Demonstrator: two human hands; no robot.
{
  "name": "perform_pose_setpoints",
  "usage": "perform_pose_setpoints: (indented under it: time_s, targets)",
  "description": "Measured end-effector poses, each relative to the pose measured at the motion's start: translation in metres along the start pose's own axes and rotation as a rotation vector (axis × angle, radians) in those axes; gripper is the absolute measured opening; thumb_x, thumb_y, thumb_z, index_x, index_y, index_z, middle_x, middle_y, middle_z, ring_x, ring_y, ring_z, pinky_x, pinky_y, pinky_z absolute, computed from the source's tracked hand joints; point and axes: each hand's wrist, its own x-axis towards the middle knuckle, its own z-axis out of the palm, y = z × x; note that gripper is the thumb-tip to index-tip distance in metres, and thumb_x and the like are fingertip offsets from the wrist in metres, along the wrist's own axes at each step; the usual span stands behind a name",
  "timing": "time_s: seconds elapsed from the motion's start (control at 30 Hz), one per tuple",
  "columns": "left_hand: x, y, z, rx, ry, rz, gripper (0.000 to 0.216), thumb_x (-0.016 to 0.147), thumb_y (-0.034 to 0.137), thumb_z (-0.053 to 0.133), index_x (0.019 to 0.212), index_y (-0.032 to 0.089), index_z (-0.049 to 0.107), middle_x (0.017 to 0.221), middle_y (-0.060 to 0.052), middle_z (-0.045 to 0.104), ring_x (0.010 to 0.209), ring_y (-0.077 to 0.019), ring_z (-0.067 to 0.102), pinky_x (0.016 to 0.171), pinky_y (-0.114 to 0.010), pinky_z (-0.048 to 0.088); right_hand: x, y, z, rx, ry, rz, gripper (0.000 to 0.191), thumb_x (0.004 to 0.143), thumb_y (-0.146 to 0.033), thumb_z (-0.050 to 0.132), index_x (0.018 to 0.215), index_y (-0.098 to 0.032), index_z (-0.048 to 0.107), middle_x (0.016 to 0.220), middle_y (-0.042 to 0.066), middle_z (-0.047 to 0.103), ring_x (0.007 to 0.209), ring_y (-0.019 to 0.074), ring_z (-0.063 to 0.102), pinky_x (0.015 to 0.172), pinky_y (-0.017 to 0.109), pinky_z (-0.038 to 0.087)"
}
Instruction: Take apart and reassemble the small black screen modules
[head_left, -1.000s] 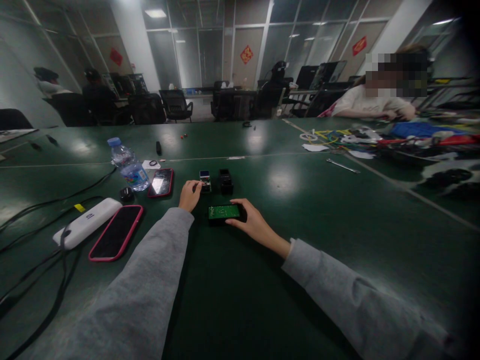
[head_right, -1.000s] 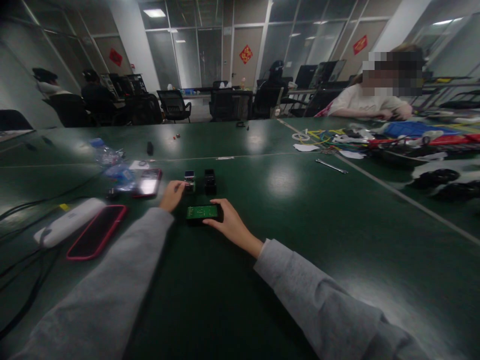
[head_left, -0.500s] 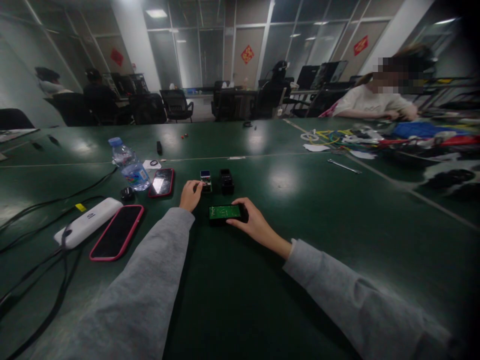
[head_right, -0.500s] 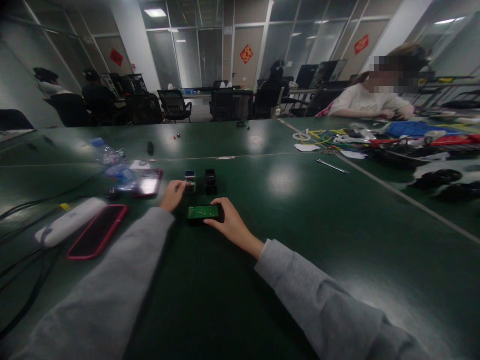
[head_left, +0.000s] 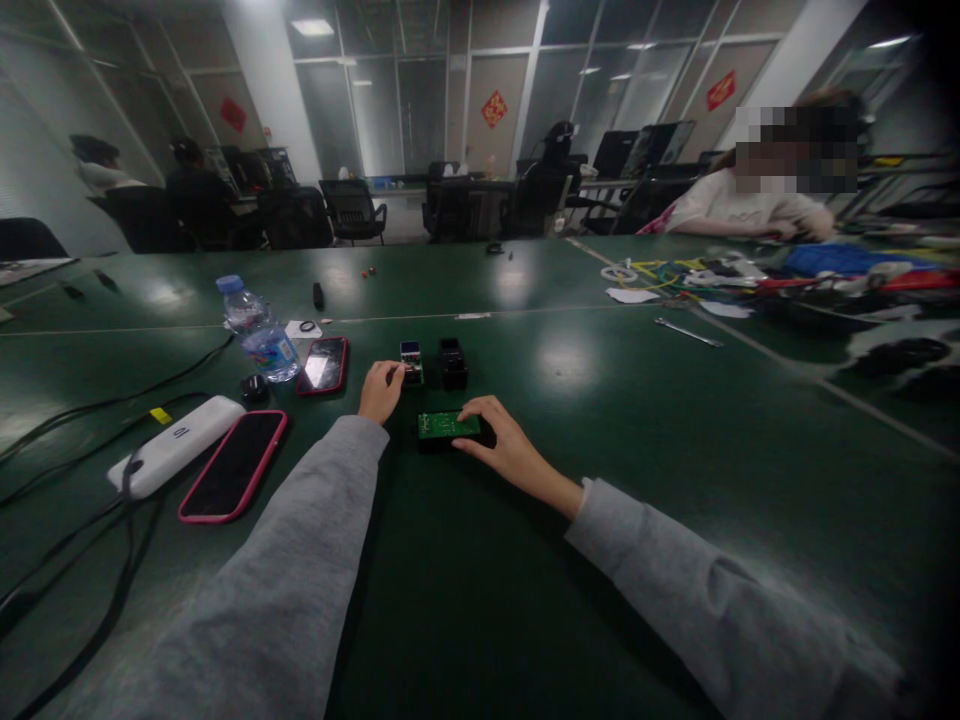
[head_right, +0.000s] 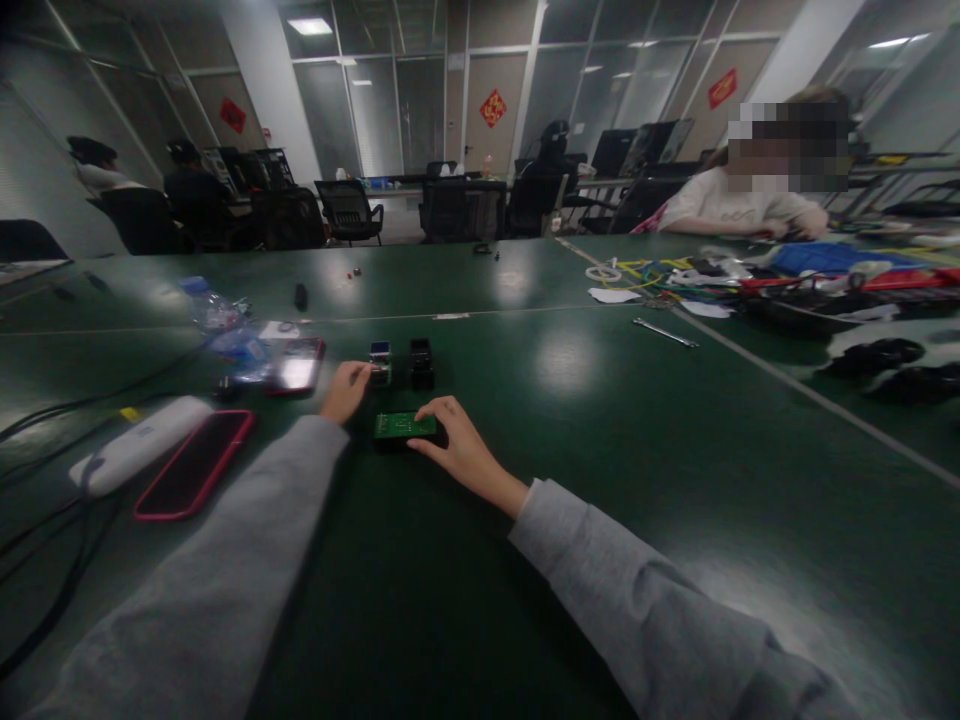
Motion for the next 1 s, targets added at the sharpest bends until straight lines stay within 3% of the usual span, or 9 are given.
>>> perform_pose_setpoints:
  time_s: [0.17,0.47,1.0]
  targets:
    - [-0.0006,0.0008,-0.0002,0.006,0.007,0.018,0.024,0.094,0.032,0.047,0.096,0.02,0.067,0.1,-0.007,0.06,0.099,-0.0202,0.057,0.094,-0.037,0.044,0.0,-0.0025,0.002,-0.059,0.014,-0.039,0.028,0.086,-0.025,0.068,0.111,-0.025,0.054,0.119,0.007,0.047,0.115,0.0229,0.049,0.098,0.042,0.046]
    - [0.0004,-0.0012,0.0,0.007,-0.003,0.001,0.023,0.094,0.032,0.047,0.096,0.02,0.067,0.102,-0.007,0.061,0.1,-0.0206,0.056,0.095,-0.038,0.044,-0.004,-0.0081,0.0035,-0.376,0.022,-0.086,0.036,0.087,-0.029,0.068,0.118,-0.021,0.051,0.126,0.011,0.046,0.116,0.0291,0.049,0.094,0.05,0.048]
    - [0.0009,-0.0025,0.0012,0.003,0.002,0.007,0.024,0.094,0.033,0.047,0.096,0.02,0.067,0.102,-0.007,0.061,0.101,-0.0206,0.057,0.095,-0.038,0.044,-0.0062,-0.0079,0.0054,-0.444,-0.032,-0.133,0.044,0.087,-0.027,0.067,0.125,-0.019,0.046,0.132,0.014,0.043,0.121,0.0305,0.045,0.097,0.052,0.047]
